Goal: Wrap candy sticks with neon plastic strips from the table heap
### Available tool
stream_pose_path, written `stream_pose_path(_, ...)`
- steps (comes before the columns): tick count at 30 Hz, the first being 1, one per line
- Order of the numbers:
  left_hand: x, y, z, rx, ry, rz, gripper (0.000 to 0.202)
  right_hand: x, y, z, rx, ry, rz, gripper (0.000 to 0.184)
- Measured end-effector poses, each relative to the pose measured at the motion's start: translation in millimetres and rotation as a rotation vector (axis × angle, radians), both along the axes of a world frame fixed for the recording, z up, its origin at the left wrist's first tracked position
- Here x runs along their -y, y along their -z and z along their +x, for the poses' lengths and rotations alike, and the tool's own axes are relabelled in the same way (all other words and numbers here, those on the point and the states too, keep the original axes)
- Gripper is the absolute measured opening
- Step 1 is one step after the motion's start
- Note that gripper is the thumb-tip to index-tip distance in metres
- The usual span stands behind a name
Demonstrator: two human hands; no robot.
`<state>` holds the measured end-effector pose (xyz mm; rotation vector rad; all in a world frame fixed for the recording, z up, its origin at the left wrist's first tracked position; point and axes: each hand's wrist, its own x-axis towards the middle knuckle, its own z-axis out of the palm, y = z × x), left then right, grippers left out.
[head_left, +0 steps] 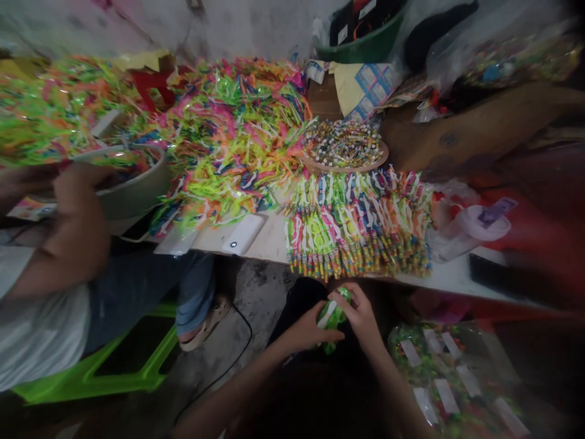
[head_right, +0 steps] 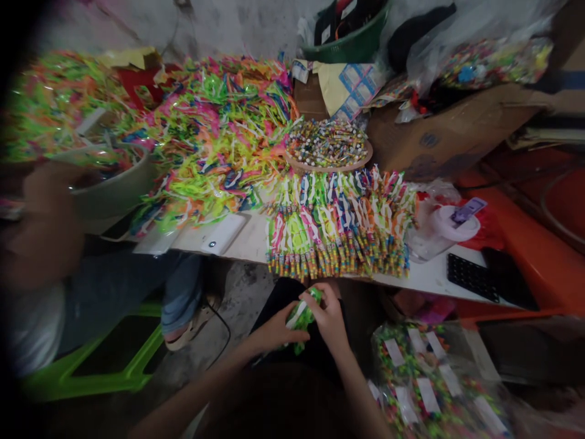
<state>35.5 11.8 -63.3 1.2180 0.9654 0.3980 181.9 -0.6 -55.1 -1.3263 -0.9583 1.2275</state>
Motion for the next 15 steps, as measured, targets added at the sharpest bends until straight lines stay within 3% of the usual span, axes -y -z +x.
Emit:
stream_pose_path(8,-6.0,-4.1,-2.7,0.105,0.051,-0.271,0.062,-5.7,-12.1,7.8,-0.029,-0.019,-0.060,0.034)
stream_pose_path(15,-3.0,-0.3,-4.7,0.186,-0.043,-0.447,0.064,-9.2,-14.4,15.5,-0.051,-0.064,-0.070,0.033)
